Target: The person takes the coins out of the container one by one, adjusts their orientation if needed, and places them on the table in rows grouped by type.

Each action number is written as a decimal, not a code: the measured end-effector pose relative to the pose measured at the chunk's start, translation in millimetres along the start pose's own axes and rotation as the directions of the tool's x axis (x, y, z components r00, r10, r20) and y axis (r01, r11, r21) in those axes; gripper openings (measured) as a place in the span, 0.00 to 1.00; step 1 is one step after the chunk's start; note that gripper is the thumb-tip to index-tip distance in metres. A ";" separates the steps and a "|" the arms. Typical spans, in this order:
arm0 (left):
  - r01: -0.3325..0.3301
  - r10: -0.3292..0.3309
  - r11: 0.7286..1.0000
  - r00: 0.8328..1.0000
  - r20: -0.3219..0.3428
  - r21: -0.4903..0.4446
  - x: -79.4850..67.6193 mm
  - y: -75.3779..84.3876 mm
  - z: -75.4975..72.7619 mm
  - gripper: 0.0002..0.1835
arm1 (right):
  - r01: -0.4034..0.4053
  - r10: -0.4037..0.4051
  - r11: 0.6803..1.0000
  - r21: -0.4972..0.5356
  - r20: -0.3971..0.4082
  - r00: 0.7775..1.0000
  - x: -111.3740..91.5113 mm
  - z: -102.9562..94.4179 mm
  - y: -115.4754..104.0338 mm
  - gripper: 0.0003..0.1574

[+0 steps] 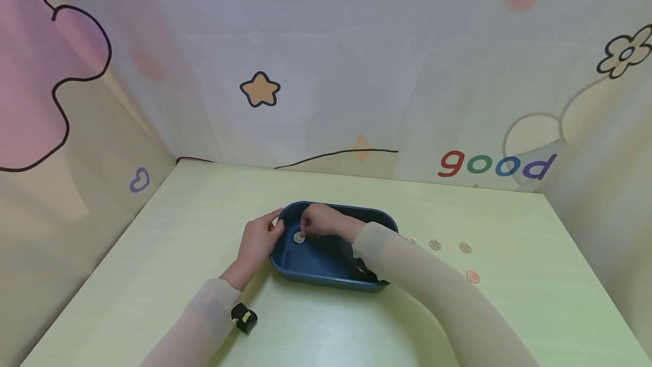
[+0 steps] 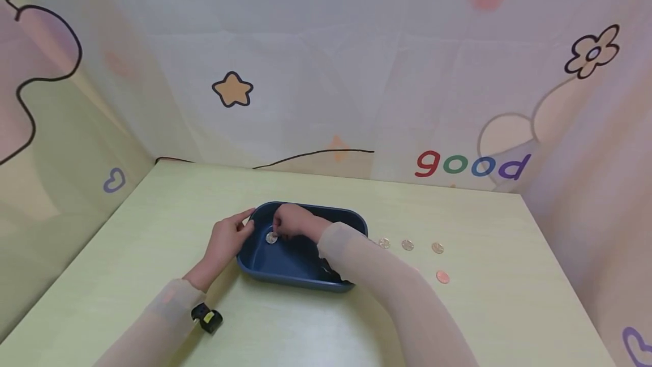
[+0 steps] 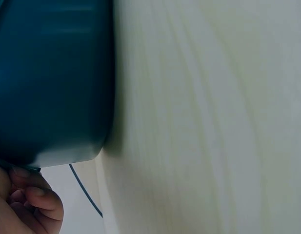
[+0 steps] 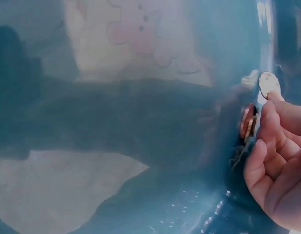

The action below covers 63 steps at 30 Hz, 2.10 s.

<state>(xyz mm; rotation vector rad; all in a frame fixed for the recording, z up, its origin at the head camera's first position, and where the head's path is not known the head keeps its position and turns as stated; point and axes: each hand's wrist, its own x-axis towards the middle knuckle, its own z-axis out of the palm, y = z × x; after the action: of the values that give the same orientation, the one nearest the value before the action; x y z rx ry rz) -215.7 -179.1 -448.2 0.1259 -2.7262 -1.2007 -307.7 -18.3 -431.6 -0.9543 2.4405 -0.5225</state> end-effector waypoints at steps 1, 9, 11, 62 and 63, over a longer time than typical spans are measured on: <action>-0.001 0.001 1.000 1.000 0.001 0.002 -0.2 0.0 0.4 0.23 | 0.003 -0.003 1.000 0.011 0.009 1.000 -0.1 -1.1 0.5 0.11; -0.006 0.006 1.000 1.000 0.003 0.013 -0.2 0.7 1.9 0.23 | 0.039 -0.047 0.990 0.138 0.054 0.997 -9.0 -15.8 -1.3 0.12; -0.006 0.006 1.000 1.000 -0.001 0.016 0.4 1.1 2.1 0.23 | 0.034 -0.047 0.980 0.197 0.060 0.997 -13.0 -20.5 -3.6 0.11; -0.016 0.017 0.999 1.000 -0.007 0.029 0.8 -0.7 1.4 0.24 | -0.059 0.225 0.912 0.407 -0.373 0.900 -180.3 -63.3 71.6 0.12; -0.016 0.016 0.999 1.000 -0.007 0.029 0.8 -0.9 1.5 0.24 | -0.062 0.230 0.911 0.408 -0.375 0.898 -183.9 -62.3 73.8 0.12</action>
<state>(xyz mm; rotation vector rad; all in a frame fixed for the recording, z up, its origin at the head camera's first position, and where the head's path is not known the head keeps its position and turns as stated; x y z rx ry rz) -216.7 -178.7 -449.8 0.1114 -2.7342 -1.1549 -261.1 173.1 -365.7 -0.5187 2.5946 -1.2077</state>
